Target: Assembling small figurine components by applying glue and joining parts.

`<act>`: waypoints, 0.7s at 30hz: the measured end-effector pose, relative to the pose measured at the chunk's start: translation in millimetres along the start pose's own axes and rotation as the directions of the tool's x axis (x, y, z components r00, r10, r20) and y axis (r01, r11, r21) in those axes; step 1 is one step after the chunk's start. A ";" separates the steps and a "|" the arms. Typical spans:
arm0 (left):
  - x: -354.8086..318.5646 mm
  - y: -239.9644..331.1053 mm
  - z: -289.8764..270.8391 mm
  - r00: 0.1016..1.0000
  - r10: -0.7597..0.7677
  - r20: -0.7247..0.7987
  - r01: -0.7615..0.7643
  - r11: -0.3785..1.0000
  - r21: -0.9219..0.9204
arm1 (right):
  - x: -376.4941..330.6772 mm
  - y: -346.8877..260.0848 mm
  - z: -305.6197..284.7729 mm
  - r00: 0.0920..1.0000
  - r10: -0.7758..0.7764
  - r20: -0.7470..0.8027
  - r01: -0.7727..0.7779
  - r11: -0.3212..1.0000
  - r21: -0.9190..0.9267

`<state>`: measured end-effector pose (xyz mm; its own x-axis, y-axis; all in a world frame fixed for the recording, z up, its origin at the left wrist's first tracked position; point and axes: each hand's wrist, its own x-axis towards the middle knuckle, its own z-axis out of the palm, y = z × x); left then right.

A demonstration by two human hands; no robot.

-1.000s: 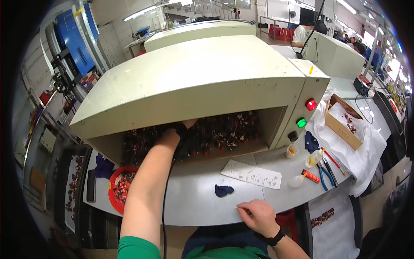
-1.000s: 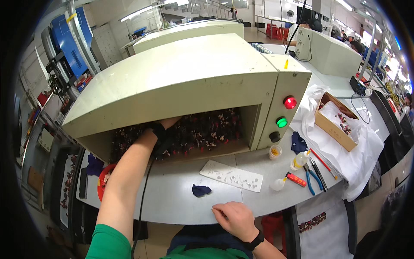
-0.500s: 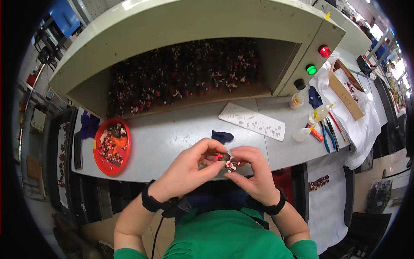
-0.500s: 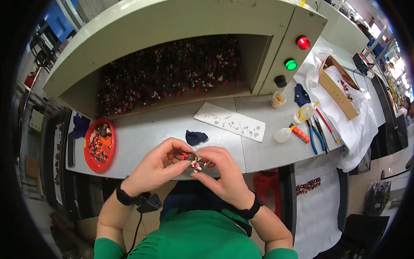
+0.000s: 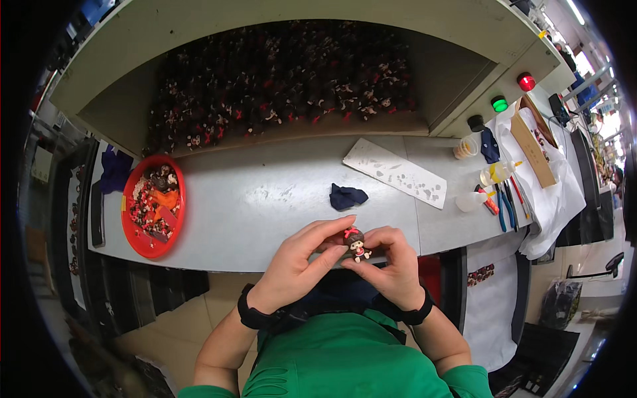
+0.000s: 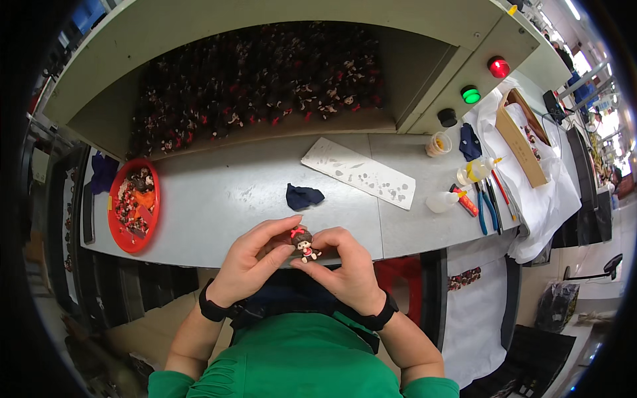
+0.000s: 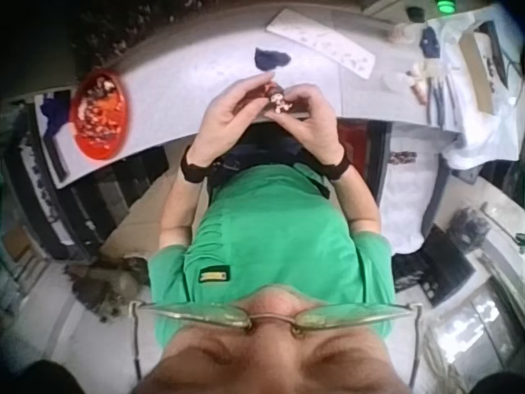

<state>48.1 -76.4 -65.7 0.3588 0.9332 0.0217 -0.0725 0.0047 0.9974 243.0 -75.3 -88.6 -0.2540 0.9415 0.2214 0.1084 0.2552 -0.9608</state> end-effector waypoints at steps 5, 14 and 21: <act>0.5 -2.5 -2.2 1.000 0.031 0.004 -0.031 0.999 0.039 | 2.2 -2.1 2.2 1.000 -0.016 0.001 0.016 0.999 -0.032; -0.2 -0.7 -0.7 0.998 0.067 -0.015 -0.066 0.994 0.087 | 1.6 -2.8 3.1 0.999 -0.045 -0.002 0.044 0.996 -0.072; -1.0 -1.1 -0.9 0.998 0.061 -0.018 -0.060 0.996 0.064 | 4.1 -5.9 0.9 0.996 -0.084 0.019 0.086 0.992 -0.089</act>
<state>47.0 -77.0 -66.9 0.3366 0.9381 0.0811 -0.0338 -0.0740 0.9967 240.5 -73.2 -82.1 -0.2800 0.9124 0.2986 0.1713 0.3536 -0.9196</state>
